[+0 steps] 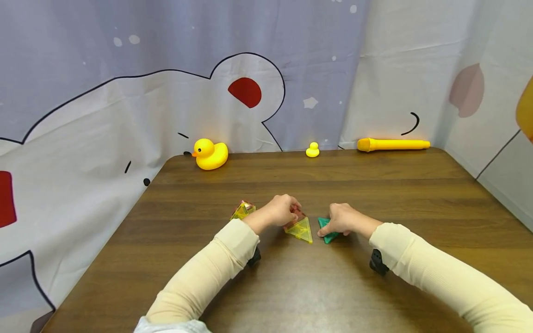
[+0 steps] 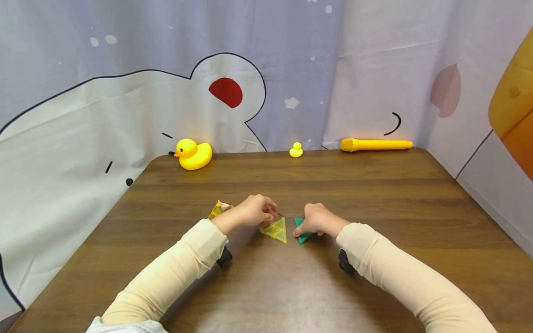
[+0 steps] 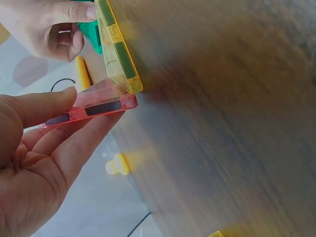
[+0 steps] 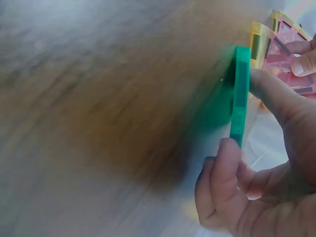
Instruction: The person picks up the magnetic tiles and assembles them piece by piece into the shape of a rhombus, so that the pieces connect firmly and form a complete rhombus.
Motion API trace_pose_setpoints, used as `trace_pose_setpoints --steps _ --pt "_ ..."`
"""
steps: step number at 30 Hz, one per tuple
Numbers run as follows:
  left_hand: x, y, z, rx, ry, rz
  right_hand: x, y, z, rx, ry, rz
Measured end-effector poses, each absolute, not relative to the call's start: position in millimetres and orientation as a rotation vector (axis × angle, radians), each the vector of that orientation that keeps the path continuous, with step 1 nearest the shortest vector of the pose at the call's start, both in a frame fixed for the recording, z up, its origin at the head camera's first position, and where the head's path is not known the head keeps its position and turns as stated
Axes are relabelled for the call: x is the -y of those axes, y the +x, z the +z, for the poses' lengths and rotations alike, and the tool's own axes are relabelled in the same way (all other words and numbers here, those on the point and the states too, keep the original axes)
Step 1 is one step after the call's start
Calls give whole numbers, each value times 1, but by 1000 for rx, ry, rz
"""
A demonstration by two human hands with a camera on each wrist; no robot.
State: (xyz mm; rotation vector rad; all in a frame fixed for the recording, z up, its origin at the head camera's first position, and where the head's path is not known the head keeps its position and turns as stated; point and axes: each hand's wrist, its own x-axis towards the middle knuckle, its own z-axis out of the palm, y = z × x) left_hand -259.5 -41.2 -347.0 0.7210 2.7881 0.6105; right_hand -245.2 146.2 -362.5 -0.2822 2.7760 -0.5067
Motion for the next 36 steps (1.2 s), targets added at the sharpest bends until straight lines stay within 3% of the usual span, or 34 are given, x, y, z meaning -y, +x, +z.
trace_pose_setpoints --steps 12,36 --pt "42 -261 -348 -2794 719 563 -132 -250 -347 -2682 -366 -801" --pt "38 -258 -346 -2708 751 701 -117 -242 -336 -2529 -440 -902"
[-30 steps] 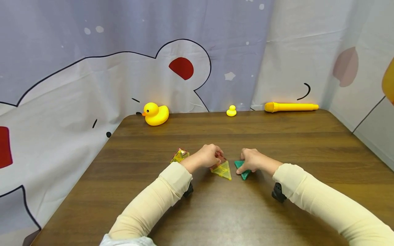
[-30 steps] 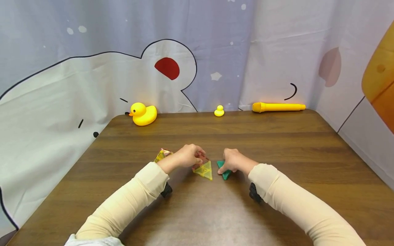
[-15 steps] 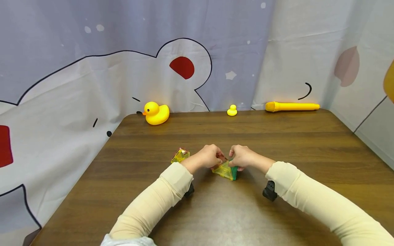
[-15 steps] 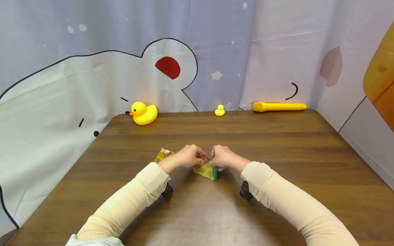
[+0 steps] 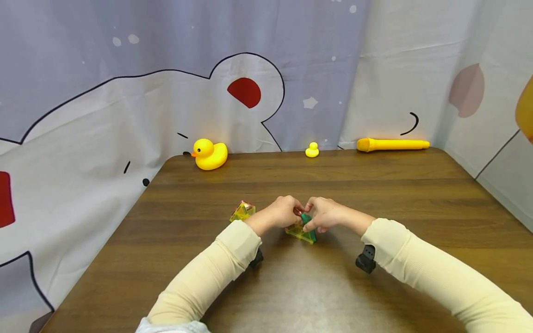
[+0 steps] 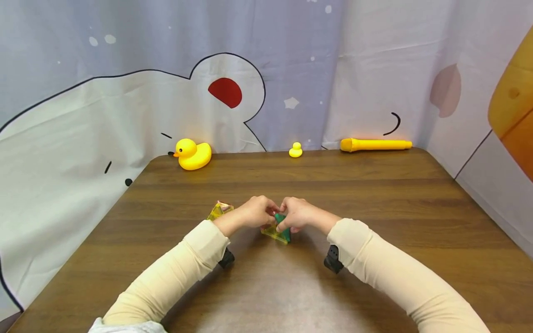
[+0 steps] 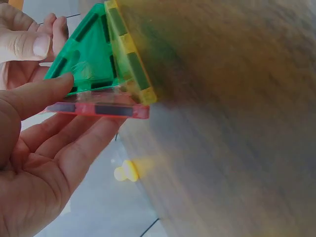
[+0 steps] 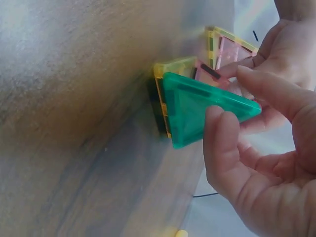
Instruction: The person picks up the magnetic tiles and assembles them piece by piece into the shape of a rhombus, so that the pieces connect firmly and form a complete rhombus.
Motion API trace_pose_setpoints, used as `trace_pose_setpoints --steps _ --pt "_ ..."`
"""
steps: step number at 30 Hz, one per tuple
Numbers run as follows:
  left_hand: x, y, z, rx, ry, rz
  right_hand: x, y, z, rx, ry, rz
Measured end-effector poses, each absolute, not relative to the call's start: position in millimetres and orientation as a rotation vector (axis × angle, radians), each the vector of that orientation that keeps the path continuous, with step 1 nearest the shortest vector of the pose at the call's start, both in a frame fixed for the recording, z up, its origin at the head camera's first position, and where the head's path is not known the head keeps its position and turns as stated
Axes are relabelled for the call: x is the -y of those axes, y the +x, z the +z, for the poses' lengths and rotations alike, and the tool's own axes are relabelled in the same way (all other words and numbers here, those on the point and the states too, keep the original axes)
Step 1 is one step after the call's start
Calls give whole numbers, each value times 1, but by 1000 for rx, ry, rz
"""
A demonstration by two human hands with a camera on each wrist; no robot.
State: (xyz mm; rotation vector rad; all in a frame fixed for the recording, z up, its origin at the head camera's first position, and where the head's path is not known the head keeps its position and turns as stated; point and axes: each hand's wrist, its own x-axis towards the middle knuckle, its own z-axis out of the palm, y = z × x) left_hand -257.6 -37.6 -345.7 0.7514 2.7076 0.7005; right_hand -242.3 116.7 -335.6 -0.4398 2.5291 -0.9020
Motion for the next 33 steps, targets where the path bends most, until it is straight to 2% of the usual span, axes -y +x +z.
trace_pose_setpoints --steps 10,20,33 --pt "60 -260 -318 -2686 672 804 -125 -247 -328 -2457 -602 -901" --pt "103 -261 -307 -2764 545 838 -124 -246 -337 -2512 -1201 -564" --pt "151 -268 -320 -2702 311 718 -135 -254 -336 -2684 -1148 -473"
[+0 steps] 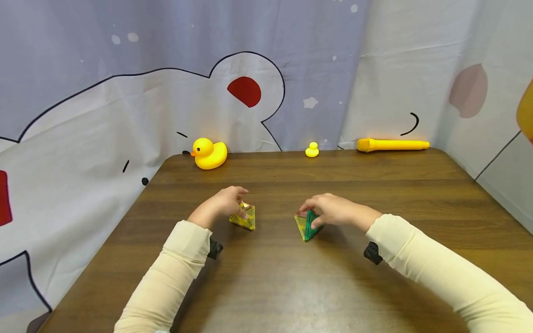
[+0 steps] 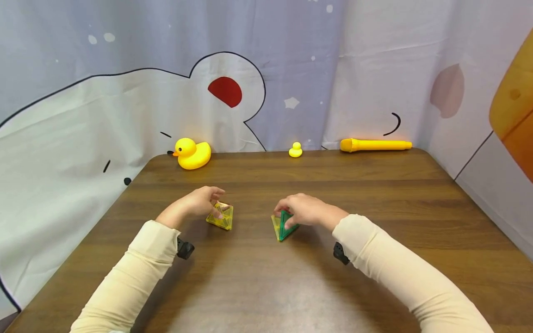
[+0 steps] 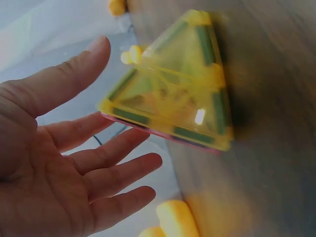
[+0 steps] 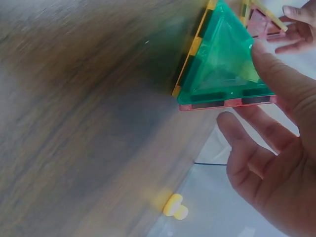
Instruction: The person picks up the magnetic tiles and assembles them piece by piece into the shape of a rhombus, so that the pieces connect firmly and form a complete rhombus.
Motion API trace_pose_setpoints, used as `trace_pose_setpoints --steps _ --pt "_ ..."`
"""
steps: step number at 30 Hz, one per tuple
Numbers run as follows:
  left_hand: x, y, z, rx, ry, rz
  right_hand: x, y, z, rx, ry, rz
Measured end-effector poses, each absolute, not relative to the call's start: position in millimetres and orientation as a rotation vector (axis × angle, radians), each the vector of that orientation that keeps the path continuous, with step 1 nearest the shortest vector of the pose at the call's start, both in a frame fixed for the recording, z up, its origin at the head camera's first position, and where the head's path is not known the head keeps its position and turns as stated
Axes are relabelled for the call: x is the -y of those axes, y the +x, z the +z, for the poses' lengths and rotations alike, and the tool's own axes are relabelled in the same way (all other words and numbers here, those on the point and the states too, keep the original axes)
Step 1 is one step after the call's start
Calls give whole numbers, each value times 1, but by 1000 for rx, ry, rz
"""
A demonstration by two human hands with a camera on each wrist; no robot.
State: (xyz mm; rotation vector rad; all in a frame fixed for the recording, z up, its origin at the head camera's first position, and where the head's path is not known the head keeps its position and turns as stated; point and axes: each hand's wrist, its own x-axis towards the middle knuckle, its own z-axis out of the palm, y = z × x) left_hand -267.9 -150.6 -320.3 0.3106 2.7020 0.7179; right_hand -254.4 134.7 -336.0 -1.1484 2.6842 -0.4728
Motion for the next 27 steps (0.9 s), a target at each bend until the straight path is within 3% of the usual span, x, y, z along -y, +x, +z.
trace_pose_setpoints --steps 27 --pt "143 -272 -340 -2793 367 601 -150 -259 -340 -2788 -898 -459"
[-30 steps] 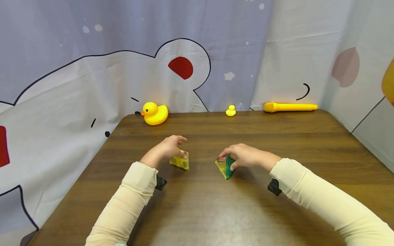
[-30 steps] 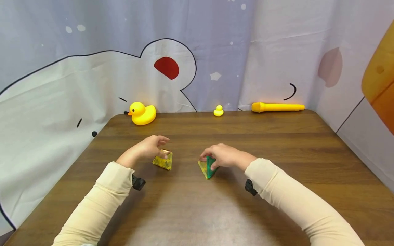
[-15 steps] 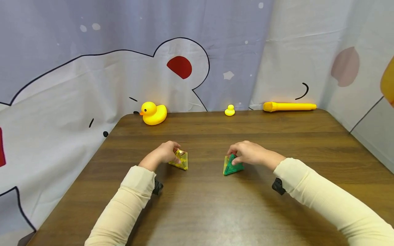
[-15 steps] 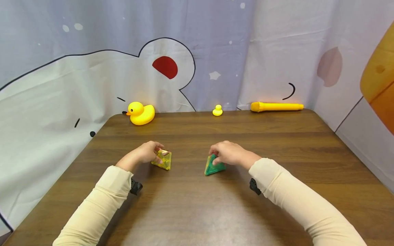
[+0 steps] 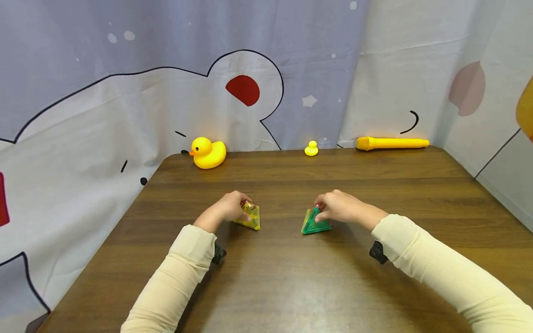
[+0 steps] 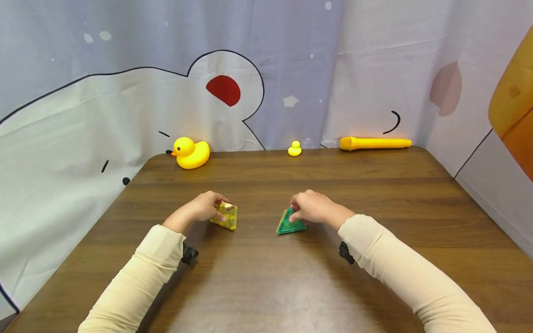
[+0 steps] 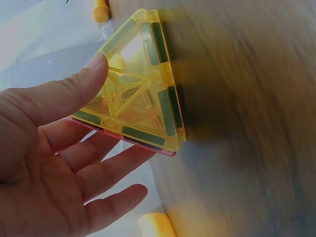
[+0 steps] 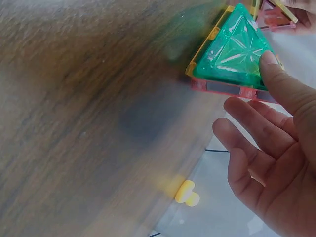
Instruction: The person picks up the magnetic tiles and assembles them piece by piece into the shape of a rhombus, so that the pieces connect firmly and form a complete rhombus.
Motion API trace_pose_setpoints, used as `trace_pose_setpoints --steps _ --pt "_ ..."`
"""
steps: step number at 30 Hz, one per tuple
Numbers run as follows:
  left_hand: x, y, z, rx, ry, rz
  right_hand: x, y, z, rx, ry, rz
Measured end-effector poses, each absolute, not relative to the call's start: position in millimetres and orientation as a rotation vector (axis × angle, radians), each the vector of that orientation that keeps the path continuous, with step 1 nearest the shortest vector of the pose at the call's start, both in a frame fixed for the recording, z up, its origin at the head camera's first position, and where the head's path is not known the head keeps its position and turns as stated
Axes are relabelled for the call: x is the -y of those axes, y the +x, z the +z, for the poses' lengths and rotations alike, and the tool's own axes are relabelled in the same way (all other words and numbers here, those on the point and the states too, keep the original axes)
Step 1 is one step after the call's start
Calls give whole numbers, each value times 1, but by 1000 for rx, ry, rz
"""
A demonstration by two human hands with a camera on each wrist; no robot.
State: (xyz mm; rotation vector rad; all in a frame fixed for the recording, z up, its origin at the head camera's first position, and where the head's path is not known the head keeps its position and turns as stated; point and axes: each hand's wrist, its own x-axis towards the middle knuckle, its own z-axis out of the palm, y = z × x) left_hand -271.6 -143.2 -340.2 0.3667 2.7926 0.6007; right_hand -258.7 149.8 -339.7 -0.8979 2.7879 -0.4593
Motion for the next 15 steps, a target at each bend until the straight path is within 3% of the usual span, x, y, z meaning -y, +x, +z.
trace_pose_setpoints --steps 15 --pt "120 -266 -344 -2812 498 600 -143 -258 -340 -2745 -913 -450"
